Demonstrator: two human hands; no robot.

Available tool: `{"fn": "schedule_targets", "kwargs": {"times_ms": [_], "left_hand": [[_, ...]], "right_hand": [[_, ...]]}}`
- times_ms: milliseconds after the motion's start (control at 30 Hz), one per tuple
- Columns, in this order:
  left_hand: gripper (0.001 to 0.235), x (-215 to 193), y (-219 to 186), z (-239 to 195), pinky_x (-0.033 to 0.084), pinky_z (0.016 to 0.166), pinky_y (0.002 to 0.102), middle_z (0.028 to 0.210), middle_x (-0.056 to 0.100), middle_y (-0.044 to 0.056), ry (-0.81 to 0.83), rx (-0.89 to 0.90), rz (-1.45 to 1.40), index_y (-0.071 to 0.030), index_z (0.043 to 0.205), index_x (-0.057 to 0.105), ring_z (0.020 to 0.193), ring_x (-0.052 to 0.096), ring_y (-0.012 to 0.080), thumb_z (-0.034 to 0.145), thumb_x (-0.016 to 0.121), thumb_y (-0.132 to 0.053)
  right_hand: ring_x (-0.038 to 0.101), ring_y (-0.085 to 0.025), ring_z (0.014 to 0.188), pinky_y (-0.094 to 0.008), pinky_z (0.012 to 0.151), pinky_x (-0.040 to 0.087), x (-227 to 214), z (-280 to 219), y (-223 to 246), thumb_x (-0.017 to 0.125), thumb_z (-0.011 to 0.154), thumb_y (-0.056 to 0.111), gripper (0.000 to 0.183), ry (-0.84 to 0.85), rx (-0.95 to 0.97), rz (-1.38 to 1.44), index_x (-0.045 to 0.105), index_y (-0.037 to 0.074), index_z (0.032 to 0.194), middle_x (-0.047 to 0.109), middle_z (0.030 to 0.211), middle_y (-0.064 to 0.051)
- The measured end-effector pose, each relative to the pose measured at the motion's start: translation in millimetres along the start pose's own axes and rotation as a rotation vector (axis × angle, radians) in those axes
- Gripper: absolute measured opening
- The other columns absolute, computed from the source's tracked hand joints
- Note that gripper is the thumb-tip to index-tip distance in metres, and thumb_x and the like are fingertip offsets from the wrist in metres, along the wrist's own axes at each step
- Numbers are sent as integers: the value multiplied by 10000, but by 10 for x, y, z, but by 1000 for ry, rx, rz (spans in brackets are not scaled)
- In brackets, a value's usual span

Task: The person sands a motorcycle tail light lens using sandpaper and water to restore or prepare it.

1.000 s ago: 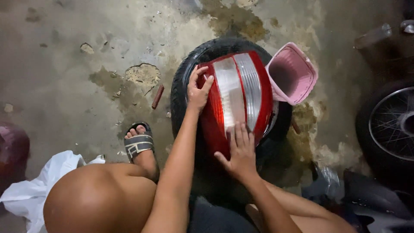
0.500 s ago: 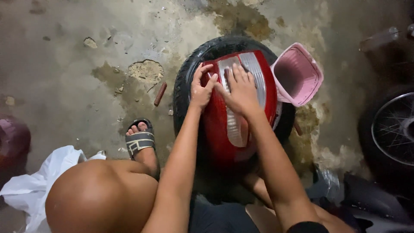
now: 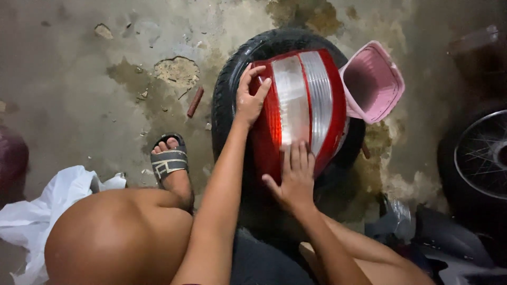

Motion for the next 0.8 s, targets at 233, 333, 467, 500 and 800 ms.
{"fn": "schedule_targets", "kwargs": {"times_ms": [233,333,467,500,800], "left_hand": [[380,6,99,30,280,1236,487,1522,473,221,7,14,29,-231,1305,695,1448,419,398,944,780,-315],[370,12,83,27,266,1239,493,1531,466,224,15,-10,6,-216,1302,696,1451,414,405,948,776,-292],[364,11,101,27,274,1237,483,1527,476,214,15,-19,-8,-215,1285,706,1453,421,386,940,785,-299],[361,15,91,36,273,1237,484,1530,475,211,6,-24,-19,-215,1280,709,1453,421,385,937,787,-295],[353,9,60,24,287,1234,491,1527,475,203,-2,-19,9,-225,1282,706,1448,419,393,944,779,-296]], "right_hand": [[306,-409,1520,-571,1212,204,-282,1367,-119,403,946,822,1001,32,-5,-59,404,45,1577,379,1623,-242],[298,-378,1528,-562,1207,206,-140,1803,-270,294,977,828,973,142,13,-82,438,60,1557,390,1617,-220],[271,-370,1547,-572,1224,185,-165,1914,-268,257,1009,801,934,184,38,-42,443,67,1557,340,1648,-213],[306,-380,1532,-574,1213,205,-209,1884,-239,289,1021,777,909,136,15,-47,475,50,1534,374,1630,-227],[224,-464,1547,-610,1215,192,-211,415,18,507,939,714,969,-42,-36,-11,361,8,1586,276,1667,-283]]}}
Point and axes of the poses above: each hand's wrist, its own z-axis towards the middle knuckle, its own x-axis out of the palm, y = z × x, the point moved 1 cm from there along z, towards the middle knuckle
